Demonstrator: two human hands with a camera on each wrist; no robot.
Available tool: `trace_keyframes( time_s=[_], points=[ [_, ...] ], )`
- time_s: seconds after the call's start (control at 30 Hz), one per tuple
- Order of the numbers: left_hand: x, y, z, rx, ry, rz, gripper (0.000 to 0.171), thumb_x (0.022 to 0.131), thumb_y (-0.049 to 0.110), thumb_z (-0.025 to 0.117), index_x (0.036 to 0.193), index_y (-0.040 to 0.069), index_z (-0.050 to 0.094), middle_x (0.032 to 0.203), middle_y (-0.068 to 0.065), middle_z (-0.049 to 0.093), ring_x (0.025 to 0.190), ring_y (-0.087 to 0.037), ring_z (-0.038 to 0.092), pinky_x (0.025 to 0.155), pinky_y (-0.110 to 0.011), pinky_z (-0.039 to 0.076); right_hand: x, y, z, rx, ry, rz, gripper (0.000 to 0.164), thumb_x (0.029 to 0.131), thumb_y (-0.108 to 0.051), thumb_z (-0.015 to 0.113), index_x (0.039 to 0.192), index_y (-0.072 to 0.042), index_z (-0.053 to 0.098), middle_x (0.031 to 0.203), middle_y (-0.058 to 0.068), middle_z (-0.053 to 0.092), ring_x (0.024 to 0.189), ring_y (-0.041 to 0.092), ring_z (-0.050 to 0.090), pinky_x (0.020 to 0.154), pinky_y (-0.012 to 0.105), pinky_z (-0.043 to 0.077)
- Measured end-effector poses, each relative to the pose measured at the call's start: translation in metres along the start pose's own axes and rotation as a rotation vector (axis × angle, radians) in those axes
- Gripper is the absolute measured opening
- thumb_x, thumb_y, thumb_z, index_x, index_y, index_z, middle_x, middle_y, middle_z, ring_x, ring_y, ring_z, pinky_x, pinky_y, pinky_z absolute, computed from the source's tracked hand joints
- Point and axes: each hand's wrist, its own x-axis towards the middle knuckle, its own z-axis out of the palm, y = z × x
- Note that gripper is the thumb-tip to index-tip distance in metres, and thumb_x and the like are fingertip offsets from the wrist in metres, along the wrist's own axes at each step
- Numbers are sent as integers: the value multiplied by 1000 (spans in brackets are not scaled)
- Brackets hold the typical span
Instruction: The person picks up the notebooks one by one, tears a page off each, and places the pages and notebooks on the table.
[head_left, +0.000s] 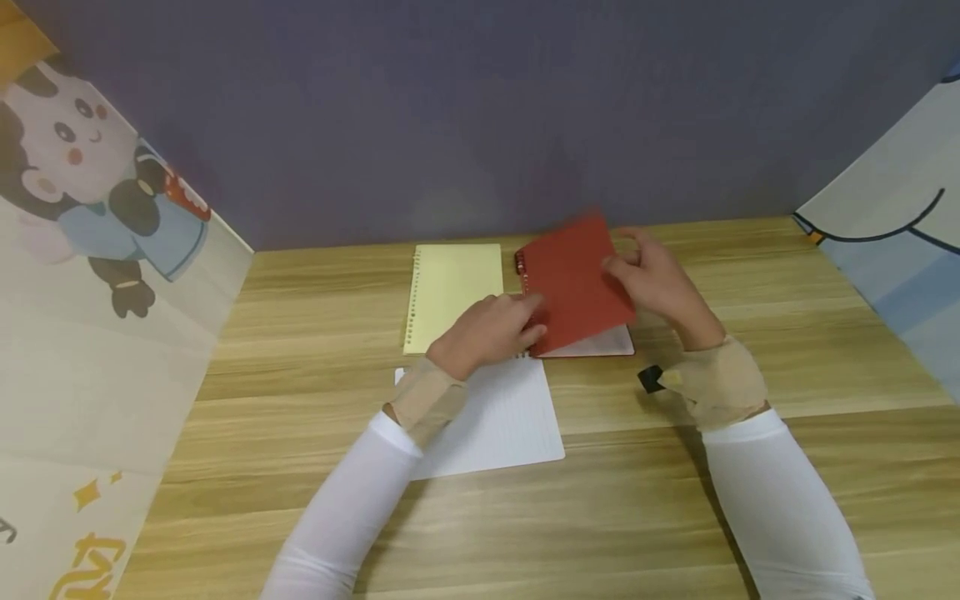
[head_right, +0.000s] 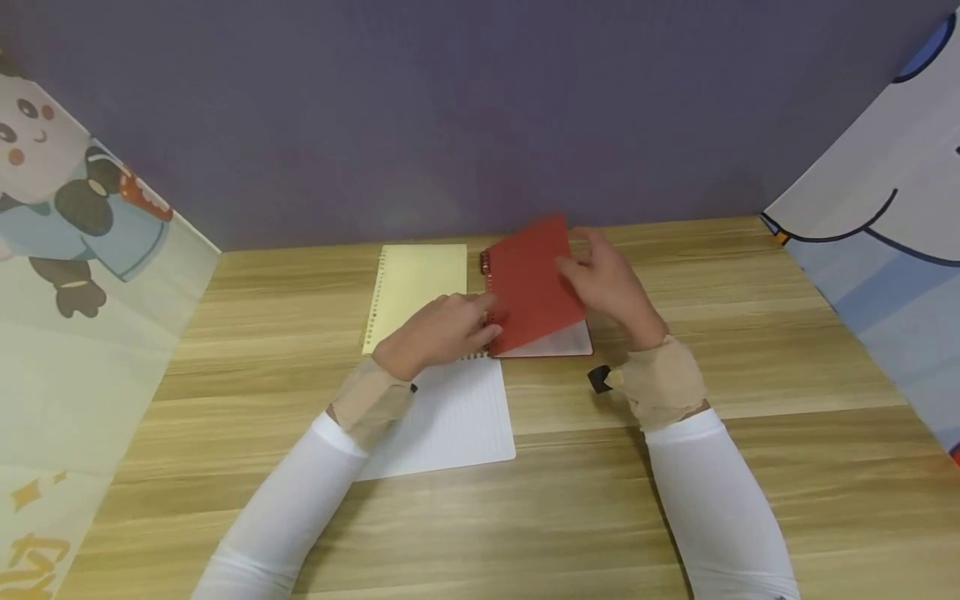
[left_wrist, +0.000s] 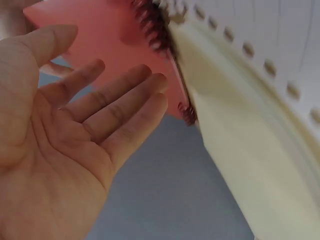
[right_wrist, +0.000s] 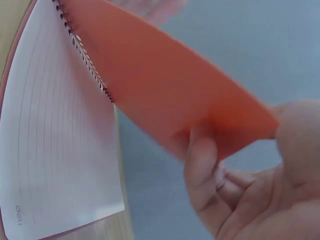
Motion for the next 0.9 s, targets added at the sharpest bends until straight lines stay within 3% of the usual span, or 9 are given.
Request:
trace_keyframes(
  time_s=[0.07, 0.17, 0.23, 0.37, 0.57, 0.67, 0.8, 0.9],
  points=[
    [-1, -4, -5, -36, 33, -14, 36, 94, 33, 45, 122, 11, 43, 77, 6, 49, 62, -10, 50, 56, -25, 39, -1, -4, 3, 76, 24, -54, 68, 92, -49, 45, 147, -20, 17, 95, 14, 58, 79, 25, 55, 74, 40, 43],
    [-4, -11, -11, -82, 107, -26, 54, 95, 31, 44, 141, 12, 26, 76, 7, 50, 61, -8, 50, 57, -24, 40, -3, -11, 8, 203, 26, -147, 61, 93, -47, 41, 145, -22, 21, 99, 14, 57, 74, 27, 55, 66, 42, 46],
    [-6, -15, -16, -111, 154, -32, 58, 96, 31, 41, 146, 15, 18, 76, 7, 50, 62, -8, 50, 58, -24, 40, -4, -16, 13, 296, -10, -209, 57, 95, -43, 40, 144, -21, 24, 113, 14, 55, 80, 27, 58, 65, 44, 47],
    [-9, -21, -26, -145, 235, -67, 50, 99, 37, 29, 145, 23, 19, 78, 7, 51, 65, -9, 50, 61, -28, 40, -6, -26, 25, 359, -147, -314, 50, 98, -38, 34, 143, -18, 28, 128, 15, 47, 89, 29, 58, 68, 44, 48],
    [-12, -28, -39, -212, 357, -151, 51, 99, 47, 17, 145, 25, 23, 67, 4, 50, 55, -14, 49, 54, -31, 39, -7, -29, 47, 227, -311, -415, 42, 100, -36, 30, 140, -23, 36, 135, 4, 44, 104, 26, 54, 75, 41, 46],
    [-15, -33, -43, -229, 410, -203, 54, 97, 54, 15, 142, 28, 29, 74, 5, 55, 65, -12, 54, 60, -31, 40, -7, -27, 54, 93, -359, -438, 41, 99, -36, 33, 139, -25, 38, 136, -1, 44, 110, 22, 51, 81, 38, 43],
    [-20, -41, -49, -266, 426, -269, 53, 94, 58, 25, 136, 27, 39, 85, 8, 60, 75, -7, 56, 65, -29, 40, -8, -22, 59, -69, -404, -415, 42, 97, -35, 40, 137, -23, 41, 133, 0, 46, 113, 18, 48, 86, 35, 40],
    [-24, -47, -52, -272, 424, -304, 46, 93, 46, 43, 132, 22, 43, 82, 10, 59, 66, -5, 55, 59, -27, 40, -8, -16, 58, -159, -415, -378, 43, 96, -34, 42, 135, -17, 42, 132, 5, 47, 116, 21, 46, 88, 36, 38]
  ],
)
